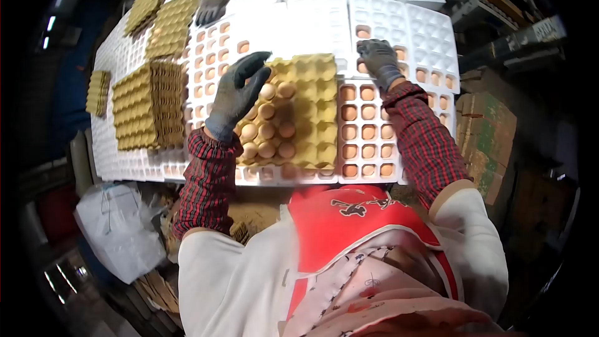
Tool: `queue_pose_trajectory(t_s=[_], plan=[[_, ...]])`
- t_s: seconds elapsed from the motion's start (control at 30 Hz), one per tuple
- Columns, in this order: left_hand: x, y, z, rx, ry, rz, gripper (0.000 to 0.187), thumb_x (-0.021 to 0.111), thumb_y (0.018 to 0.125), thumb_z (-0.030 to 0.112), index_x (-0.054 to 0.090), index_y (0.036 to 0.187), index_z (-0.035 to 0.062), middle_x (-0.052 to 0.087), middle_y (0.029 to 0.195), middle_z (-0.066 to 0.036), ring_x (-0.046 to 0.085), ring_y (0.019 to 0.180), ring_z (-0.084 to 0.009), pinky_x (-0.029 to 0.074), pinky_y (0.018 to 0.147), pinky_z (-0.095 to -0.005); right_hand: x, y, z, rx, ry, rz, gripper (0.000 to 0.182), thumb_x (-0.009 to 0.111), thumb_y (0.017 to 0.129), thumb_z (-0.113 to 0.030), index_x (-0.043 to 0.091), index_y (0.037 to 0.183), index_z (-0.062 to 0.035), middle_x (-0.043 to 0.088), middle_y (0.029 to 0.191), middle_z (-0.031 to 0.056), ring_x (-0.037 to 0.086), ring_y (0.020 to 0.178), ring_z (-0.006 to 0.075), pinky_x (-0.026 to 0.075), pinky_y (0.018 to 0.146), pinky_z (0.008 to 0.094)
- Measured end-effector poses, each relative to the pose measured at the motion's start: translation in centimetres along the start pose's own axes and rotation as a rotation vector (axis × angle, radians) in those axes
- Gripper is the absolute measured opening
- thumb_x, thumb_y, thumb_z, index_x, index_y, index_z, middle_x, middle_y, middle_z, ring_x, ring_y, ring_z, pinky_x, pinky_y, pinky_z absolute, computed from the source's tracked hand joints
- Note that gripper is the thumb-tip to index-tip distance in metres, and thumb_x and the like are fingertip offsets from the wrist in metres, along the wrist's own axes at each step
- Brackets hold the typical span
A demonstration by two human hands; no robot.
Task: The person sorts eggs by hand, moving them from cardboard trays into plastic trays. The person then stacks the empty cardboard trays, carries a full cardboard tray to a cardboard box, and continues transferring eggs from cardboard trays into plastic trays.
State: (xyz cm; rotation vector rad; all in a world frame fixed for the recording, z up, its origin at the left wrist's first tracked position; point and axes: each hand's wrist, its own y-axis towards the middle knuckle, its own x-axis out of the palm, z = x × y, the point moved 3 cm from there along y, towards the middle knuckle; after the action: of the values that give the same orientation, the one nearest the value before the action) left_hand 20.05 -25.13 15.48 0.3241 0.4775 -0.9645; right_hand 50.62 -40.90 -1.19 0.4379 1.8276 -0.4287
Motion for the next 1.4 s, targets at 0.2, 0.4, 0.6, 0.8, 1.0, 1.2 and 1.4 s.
queue_pose_trajectory(t_s=[0.2,0.4,0.6,0.8,1.0,1.2,1.4], plan=[[0.8,-14.5,-2.3,0.123,0.655,-0.224,0.039,0.079,0.079,0.020,0.068,0.116,0.0107,0.069,0.106,-0.008,0.066,0.096,-0.0287,0.054,0.084,-0.0424,-4.2,-11.5,-15.2,-0.328,0.742,0.058,0.040,0.073,0.090,-0.036,0.069,0.117,-0.0069,0.068,0.112,0.0128,0.066,0.090,0.0314,0.054,0.082,0.0413],[1.0,-14.9,-3.3,0.222,0.517,-0.158,0.040,0.078,0.076,0.016,0.066,0.114,0.0118,0.067,0.104,-0.009,0.065,0.099,-0.0303,0.053,0.084,-0.0436,1.4,-18.3,-24.0,-0.510,0.279,-0.193,0.033,0.075,0.082,-0.023,0.064,0.108,-0.0059,0.064,0.108,0.0157,0.067,0.089,0.0339,0.055,0.078,0.0448],[-0.4,-12.3,-4.4,0.035,0.158,-0.076,0.034,0.075,0.082,0.018,0.064,0.114,0.0082,0.065,0.106,-0.011,0.067,0.091,-0.0315,0.056,0.077,-0.0392,-2.1,-14.7,-21.6,-0.265,0.760,-0.024,0.031,0.073,0.081,-0.022,0.062,0.104,-0.0053,0.062,0.107,0.0164,0.065,0.094,0.0347,0.053,0.082,0.0455],[1.9,-9.9,-5.1,0.145,0.591,-0.316,0.042,0.078,0.080,0.021,0.067,0.119,0.0124,0.068,0.110,-0.012,0.068,0.096,-0.0313,0.056,0.079,-0.0394,-2.0,-13.5,-23.2,-0.307,0.443,-0.094,0.033,0.076,0.081,-0.022,0.065,0.107,-0.0041,0.068,0.106,0.0141,0.068,0.099,0.0299,0.054,0.085,0.0436],[-4.2,-7.8,-6.8,-0.260,-0.492,-0.136,0.041,0.070,0.088,0.011,0.065,0.129,0.0048,0.067,0.122,-0.005,0.062,0.109,-0.0141,0.052,0.092,-0.0305,-6.2,-9.0,-18.7,-0.050,1.253,-0.297,0.039,0.078,0.085,-0.021,0.067,0.119,-0.0068,0.068,0.109,0.0062,0.066,0.097,0.0150,0.056,0.085,0.0309],[0.9,-5.1,-4.3,0.213,0.826,-0.235,0.031,0.075,0.077,0.014,0.073,0.107,0.0095,0.062,0.127,-0.012,0.060,0.113,-0.0329,0.054,0.090,-0.0409,-1.4,-3.9,-24.6,-0.196,-0.493,-0.143,0.031,0.065,0.087,-0.026,0.077,0.110,-0.0091,0.063,0.127,0.0151,0.058,0.112,0.0310,0.046,0.077,0.0488],[3.5,-4.9,-4.2,0.218,1.080,-0.225,0.024,0.076,0.074,0.017,0.075,0.097,0.0125,0.055,0.131,-0.009,0.057,0.108,-0.0342,0.055,0.085,-0.0423,-5.1,-6.3,-15.3,-0.063,0.586,0.164,0.055,0.084,0.072,-0.043,0.070,0.113,-0.0087,0.058,0.129,0.0175,0.062,0.112,0.0346,0.050,0.099,0.0412]])
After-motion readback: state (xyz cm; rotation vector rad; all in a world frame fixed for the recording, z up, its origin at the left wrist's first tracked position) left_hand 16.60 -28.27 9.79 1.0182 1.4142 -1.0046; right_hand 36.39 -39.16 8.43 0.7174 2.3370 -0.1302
